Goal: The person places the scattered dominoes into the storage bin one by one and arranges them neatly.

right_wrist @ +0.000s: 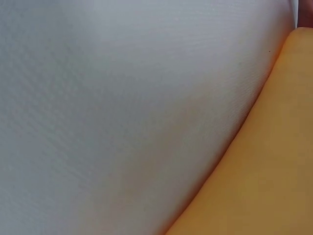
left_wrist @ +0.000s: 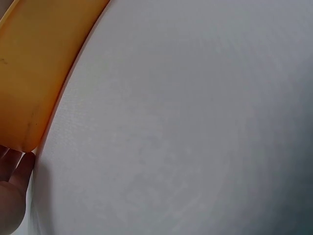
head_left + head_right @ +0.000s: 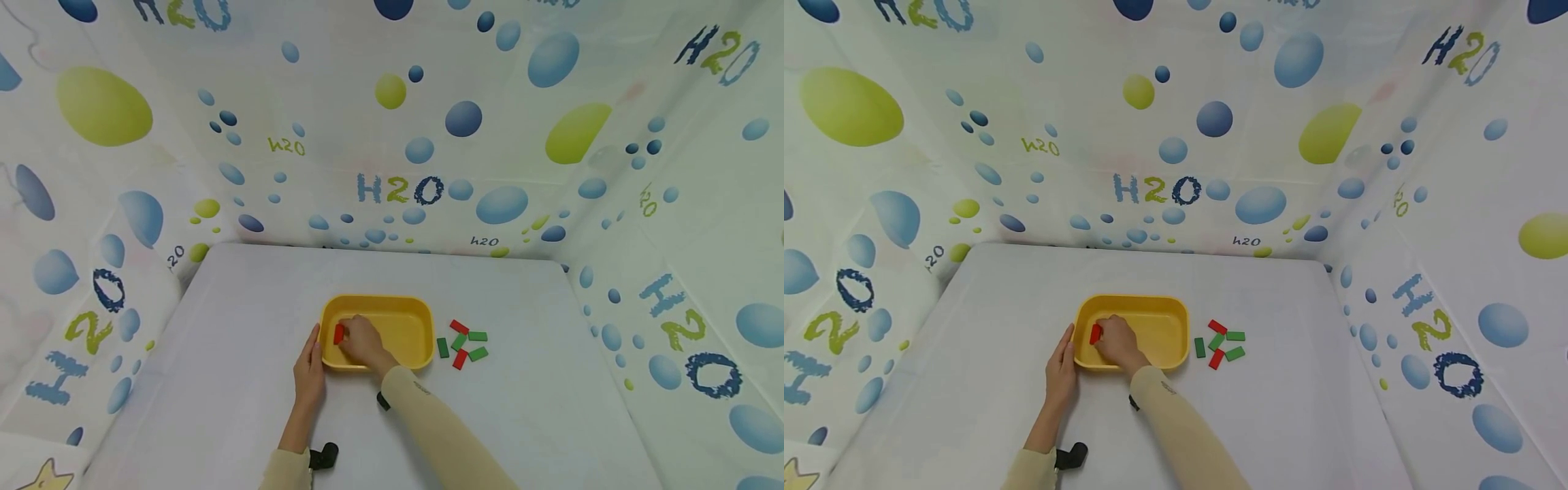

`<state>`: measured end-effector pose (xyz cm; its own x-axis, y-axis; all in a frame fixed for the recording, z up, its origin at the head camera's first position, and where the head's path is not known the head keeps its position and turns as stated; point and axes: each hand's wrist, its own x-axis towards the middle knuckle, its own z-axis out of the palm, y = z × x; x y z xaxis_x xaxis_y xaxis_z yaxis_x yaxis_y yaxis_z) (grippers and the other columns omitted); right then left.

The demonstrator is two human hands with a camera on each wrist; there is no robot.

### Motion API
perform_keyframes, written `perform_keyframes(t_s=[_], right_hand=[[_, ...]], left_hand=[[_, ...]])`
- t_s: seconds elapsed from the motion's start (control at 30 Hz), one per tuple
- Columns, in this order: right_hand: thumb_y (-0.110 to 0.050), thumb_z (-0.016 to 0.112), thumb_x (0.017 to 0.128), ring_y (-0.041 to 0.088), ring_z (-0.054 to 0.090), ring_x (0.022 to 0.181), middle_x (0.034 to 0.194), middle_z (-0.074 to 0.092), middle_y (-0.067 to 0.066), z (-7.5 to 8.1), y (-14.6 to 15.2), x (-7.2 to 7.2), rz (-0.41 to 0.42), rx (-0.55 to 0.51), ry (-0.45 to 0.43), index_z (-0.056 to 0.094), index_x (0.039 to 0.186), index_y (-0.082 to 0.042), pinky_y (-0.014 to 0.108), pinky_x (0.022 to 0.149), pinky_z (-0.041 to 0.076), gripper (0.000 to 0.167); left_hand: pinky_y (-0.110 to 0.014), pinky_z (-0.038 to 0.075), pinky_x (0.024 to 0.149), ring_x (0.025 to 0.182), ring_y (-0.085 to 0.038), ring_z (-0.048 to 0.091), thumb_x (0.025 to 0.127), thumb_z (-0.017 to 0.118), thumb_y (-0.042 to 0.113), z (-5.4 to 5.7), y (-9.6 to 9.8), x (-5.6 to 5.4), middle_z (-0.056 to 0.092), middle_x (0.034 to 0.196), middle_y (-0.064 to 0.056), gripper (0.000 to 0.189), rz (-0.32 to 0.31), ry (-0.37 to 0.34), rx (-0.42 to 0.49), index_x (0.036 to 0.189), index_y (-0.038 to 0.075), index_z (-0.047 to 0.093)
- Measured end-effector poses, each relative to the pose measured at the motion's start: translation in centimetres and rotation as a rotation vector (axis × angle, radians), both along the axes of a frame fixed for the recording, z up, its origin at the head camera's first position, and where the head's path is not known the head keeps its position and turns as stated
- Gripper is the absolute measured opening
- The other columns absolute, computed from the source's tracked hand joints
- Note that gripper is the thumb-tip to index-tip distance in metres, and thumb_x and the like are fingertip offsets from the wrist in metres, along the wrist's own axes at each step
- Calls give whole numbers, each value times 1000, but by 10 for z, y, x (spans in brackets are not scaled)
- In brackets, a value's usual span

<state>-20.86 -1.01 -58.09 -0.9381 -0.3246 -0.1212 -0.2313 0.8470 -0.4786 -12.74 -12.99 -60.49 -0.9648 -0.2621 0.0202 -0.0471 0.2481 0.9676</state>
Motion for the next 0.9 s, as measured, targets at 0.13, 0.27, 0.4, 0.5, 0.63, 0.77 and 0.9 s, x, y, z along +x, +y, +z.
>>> perform_keyframes(t_s=[0.13,0.27,0.4,0.5,0.63,0.77,0.9], right_hand=[[-23,75,86,13,48,82,98,61,2,0,-1,-1,19,52,11,66,128,-13,20,75,48,44],[-26,77,84,13,47,82,97,59,2,-1,-1,0,25,71,15,66,127,-15,18,72,45,45],[-29,77,84,12,46,83,98,57,1,-2,-1,1,27,75,19,66,128,-18,17,72,45,46],[-30,77,84,12,46,83,98,57,1,-3,-1,1,30,77,24,66,128,-19,17,72,45,47],[-30,77,84,12,45,82,98,56,1,-2,0,2,29,65,31,66,128,-18,17,70,44,47],[-30,78,83,12,45,81,97,56,1,-2,1,3,17,38,30,67,127,-17,17,67,41,47],[-31,78,83,12,45,82,100,56,1,-3,1,3,2,15,16,65,129,-17,17,69,42,50]], left_hand=[[-39,27,119,145,-24,35,108,35,25,-1,1,0,42,154,-4,44,13,6,-12,151,19,40],[-34,28,117,143,-26,37,107,37,23,-1,2,0,43,153,-6,43,28,20,-16,149,17,42],[-29,27,117,144,-25,37,107,36,24,-1,3,0,43,153,-6,43,28,19,-19,150,16,42],[-32,27,118,144,-23,36,108,35,26,0,2,0,42,154,-3,44,21,6,-17,150,17,41],[-37,27,118,145,-22,35,107,36,26,-1,2,0,41,155,-1,44,19,-1,-13,151,19,40],[-37,28,118,145,-22,35,107,36,27,-2,1,0,41,155,-1,44,23,4,-15,150,20,41],[-16,26,116,144,-21,36,107,36,28,-2,2,0,41,155,0,44,25,10,-14,150,21,41]])
